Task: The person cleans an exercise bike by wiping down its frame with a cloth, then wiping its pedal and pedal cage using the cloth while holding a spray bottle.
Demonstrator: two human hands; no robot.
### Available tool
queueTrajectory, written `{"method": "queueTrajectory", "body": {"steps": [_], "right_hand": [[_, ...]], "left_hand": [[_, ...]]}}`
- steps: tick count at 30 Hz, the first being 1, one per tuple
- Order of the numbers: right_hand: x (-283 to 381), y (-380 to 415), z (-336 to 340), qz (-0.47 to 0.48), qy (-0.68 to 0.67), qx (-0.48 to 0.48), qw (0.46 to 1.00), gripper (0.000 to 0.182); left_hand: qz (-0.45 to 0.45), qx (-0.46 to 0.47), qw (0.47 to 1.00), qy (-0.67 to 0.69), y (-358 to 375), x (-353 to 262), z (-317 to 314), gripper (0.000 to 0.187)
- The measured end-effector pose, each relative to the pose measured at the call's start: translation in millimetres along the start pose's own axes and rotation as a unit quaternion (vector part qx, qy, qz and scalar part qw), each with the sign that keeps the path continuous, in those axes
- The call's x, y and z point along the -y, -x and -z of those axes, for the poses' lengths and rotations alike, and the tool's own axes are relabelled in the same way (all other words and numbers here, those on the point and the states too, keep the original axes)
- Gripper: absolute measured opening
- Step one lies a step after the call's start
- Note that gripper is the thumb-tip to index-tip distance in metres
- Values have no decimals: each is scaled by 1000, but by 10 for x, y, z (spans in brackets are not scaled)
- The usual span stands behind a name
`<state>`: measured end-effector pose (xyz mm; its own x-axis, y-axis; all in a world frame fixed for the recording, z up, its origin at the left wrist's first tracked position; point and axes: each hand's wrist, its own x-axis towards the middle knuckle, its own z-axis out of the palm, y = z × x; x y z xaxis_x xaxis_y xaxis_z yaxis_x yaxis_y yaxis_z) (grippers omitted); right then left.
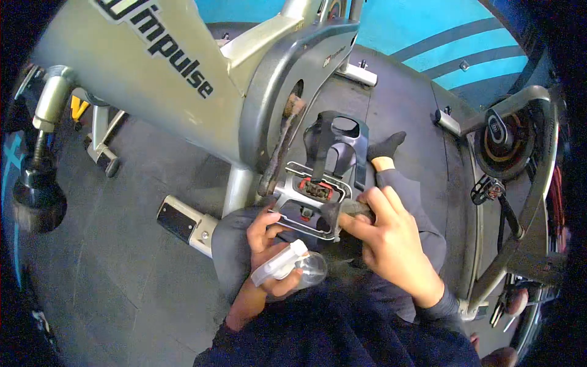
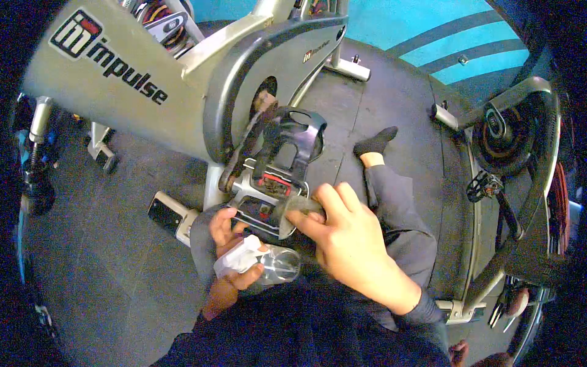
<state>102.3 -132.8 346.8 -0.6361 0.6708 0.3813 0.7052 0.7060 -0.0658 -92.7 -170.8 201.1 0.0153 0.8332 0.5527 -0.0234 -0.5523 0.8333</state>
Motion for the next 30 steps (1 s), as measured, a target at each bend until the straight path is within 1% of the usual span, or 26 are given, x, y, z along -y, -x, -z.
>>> {"method": "queueTrajectory", "body": {"steps": [2,3,4,5,6,7,8,10,13,14,15,16,18,20,23,28,30], "right_hand": [[26,64,65,-54,-51,12,997,32],[40,89,60,-62,-99,-16,993,35],[35,136,65,-57,-160,-28,985,33],[11,196,11,-28,-265,-58,962,32],[11,264,-64,2,-371,-86,925,30],[49,358,-106,-26,-424,-65,903,27],[41,385,-147,-30,-427,-67,901,27],[9,385,-226,-44,-464,-81,881,14],[-78,397,-263,-44,-490,-91,866,16],[-105,417,-266,-49,-496,-101,861,18],[-129,443,-254,-53,-498,-78,862,20],[-136,462,-258,-55,-494,-79,864,20],[-132,489,-295,-82,-507,-80,854,14],[-123,504,-334,-82,-502,-84,857,13],[-96,471,-344,-83,-492,-84,863,11],[-50,430,-331,-88,-489,-81,864,15],[-67,472,-388,-75,-469,-87,876,17]], "left_hand": [[-19,-15,999,-25,-15,27,14,38],[-44,-1,999,-27,-19,73,35,44],[-69,13,997,-28,-21,122,56,52],[-16,-27,998,57,-62,62,-51,66],[43,-67,987,138,-82,-17,-132,84],[47,-63,987,138,-71,-6,-151,84],[46,-75,987,131,-59,5,-152,87],[40,-86,988,119,-76,-17,-132,90],[57,-80,988,120,-101,-69,-131,90],[75,-73,987,120,-68,-60,-114,94],[91,-66,987,119,-48,-46,-109,98],[90,-63,986,123,-43,-39,-118,98],[76,-77,989,104,-45,-29,-117,98],[63,-85,990,96,-59,-34,-108,100],[87,-87,988,89,-80,-92,-114,100],[78,-82,989,100,-108,-103,-137,100],[87,-83,989,83,-51,-68,-87,100]]}}
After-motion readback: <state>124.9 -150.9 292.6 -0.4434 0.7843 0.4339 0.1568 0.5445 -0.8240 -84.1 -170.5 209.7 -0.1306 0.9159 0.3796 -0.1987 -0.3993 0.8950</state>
